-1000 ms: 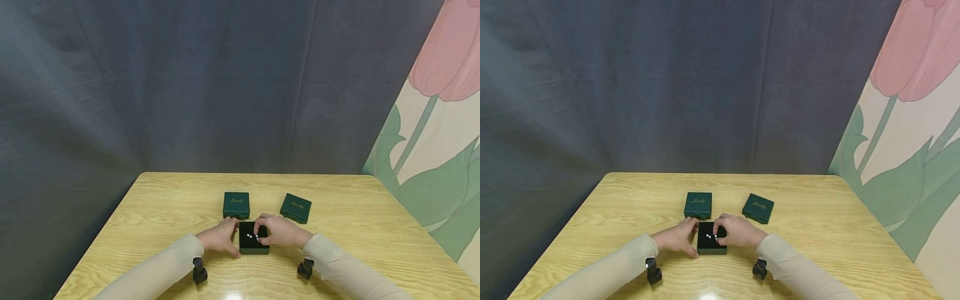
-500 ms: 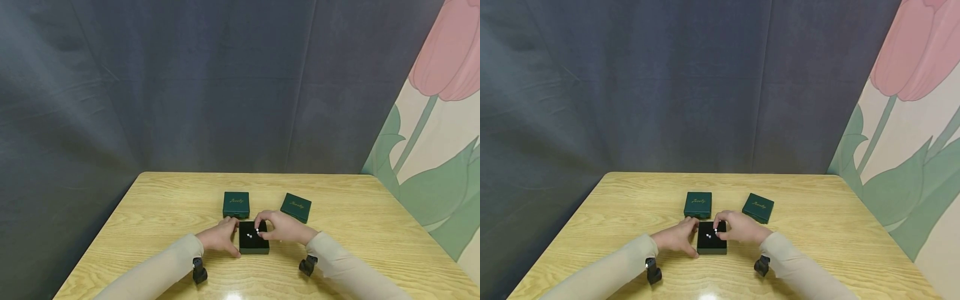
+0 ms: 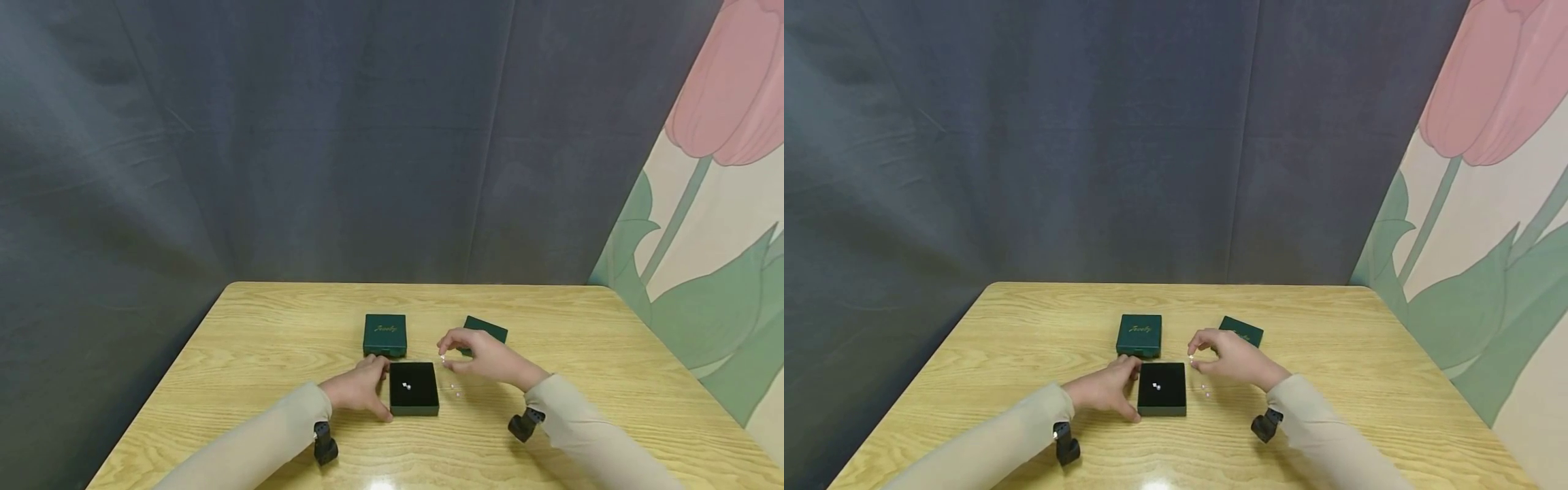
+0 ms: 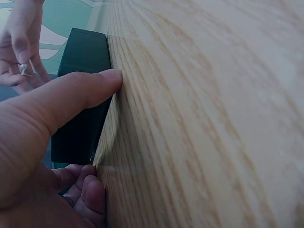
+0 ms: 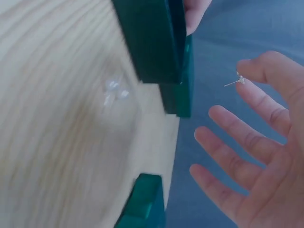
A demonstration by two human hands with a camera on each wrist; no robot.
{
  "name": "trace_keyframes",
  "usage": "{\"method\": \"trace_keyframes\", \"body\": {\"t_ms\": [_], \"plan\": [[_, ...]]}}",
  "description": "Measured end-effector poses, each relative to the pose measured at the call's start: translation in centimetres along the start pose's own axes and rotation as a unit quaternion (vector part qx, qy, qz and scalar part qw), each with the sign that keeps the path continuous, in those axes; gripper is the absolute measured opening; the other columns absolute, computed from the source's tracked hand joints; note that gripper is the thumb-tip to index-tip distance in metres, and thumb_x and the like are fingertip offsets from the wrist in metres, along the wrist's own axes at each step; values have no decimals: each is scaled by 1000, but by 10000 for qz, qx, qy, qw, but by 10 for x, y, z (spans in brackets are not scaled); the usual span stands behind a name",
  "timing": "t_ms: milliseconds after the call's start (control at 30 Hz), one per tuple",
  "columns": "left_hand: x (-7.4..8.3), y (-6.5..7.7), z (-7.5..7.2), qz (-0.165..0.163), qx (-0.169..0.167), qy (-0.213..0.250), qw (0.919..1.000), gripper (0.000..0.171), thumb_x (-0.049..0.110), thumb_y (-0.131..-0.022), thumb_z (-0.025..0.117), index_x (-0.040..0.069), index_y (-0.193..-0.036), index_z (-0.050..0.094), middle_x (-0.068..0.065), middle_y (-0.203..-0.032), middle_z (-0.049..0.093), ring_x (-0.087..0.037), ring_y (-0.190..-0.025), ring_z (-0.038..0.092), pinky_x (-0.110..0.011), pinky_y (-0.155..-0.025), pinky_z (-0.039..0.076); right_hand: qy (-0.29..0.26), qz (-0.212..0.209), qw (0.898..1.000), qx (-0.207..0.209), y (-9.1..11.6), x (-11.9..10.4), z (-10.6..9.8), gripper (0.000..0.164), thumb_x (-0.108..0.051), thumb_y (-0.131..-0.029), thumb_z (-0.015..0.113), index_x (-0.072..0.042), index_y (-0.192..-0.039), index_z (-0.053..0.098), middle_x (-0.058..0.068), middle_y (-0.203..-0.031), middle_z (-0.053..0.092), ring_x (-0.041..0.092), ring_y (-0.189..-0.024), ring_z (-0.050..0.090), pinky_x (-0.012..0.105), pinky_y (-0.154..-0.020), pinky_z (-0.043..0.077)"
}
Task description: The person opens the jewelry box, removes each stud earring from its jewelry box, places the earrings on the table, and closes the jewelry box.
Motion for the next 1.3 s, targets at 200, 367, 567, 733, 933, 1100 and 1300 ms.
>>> {"method": "trace_keyframes", "body": {"t_ms": [200,367,567,733,933,1100,1300], "plan": [[0,1,0,-7,1,2,10000,83,31,-70,88,6,-134,42,-1,-113,44,-16,-103,45,-34,-90,43,38,121,9998,-178,8,13,5,14,-17,-90,67,-13,-103,64,-5,-110,62,21,-107,62,47,-92,49],[1,1,0,0,-14,6,10000,83,31,-70,87,6,-135,41,0,-113,44,-16,-103,45,-34,-91,43,-88,219,9992,-308,9,21,12,12,-16,-89,68,-14,-101,63,-5,-106,62,24,-106,62,42,-88,51],[2,1,0,-10,-29,-3,10000,82,31,-70,87,7,-134,42,0,-112,44,-16,-102,44,-35,-91,43,-145,150,9989,-416,8,28,21,11,-13,-89,69,-16,-98,63,-5,-102,62,21,-103,63,34,-87,52],[3,1,-1,-2,2,-44,10000,82,31,-69,88,7,-133,43,0,-111,45,-16,-102,44,-34,-91,43,-16,163,9989,-444,7,30,25,12,-12,-88,69,-18,-96,64,-9,-98,60,11,-101,61,32,-91,50],[3,0,-1,-32,10,-51,10000,82,31,-69,88,7,-133,43,0,-111,45,-16,-102,44,-34,-91,43,317,120,9985,-440,6,31,27,11,-16,-87,71,-23,-93,65,-10,-95,58,10,-86,51,25,-75,44],[4,0,-1,-30,31,-49,10000,80,30,-68,88,8,-131,44,0,-110,45,-16,-101,44,-33,-90,43,370,99,9984,-418,5,32,28,10,-21,-87,72,-26,-92,66,-8,-93,56,11,-81,47,25,-70,38],[2,0,-1,-1,17,-41,10000,78,30,-69,88,9,-130,44,0,-109,44,-16,-100,42,-34,-89,43,435,178,9980,-428,4,35,30,9,-24,-88,72,-30,-93,68,-11,-98,57,11,-82,47,26,-71,39]]}}
Point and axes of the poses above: each hand's wrist, its own y-axis away from the middle knuckle, its own z-axis out of the palm, x = y × z, the point moved 2 cm from there along -y, towards the middle knuckle
